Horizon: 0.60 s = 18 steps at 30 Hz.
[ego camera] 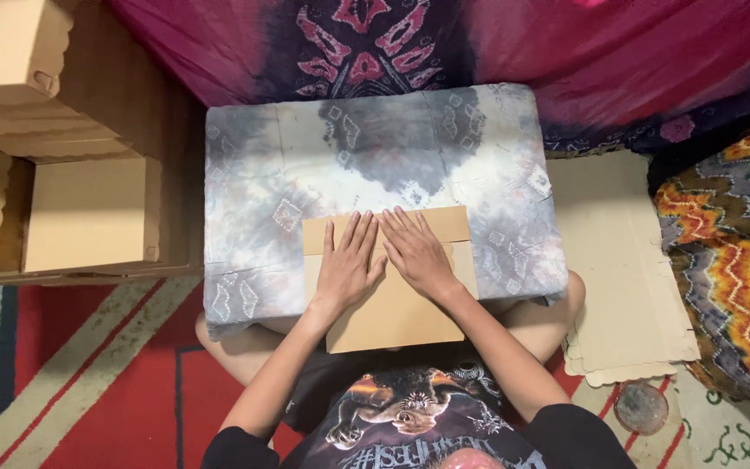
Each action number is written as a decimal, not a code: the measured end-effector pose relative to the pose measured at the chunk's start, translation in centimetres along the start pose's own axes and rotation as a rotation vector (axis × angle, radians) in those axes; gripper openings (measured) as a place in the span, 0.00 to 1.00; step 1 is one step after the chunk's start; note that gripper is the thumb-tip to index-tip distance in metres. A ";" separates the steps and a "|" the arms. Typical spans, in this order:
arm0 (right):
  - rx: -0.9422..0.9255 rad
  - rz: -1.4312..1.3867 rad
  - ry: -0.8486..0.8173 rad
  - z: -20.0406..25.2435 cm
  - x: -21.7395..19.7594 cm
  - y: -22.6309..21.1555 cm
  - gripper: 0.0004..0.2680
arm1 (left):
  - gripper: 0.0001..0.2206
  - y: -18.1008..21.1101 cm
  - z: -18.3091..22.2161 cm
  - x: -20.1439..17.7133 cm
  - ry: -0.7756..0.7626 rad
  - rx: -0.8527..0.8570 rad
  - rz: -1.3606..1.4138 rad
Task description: Folding pre-cut cardboard sheets into packaging components
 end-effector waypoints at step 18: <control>0.240 0.037 -0.007 5.7 -3.8 5.3 0.23 | 0.36 -4.3 2.9 -2.0 -0.054 -0.237 0.091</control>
Point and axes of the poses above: each hand's wrist, its own z-axis away from the middle knuckle, its own x-axis out of the palm, y = z × x, the point moved 7 cm from there along -z, towards the middle knuckle, and after that the axes turned 8 degrees about -x, right-handed, at the moved point
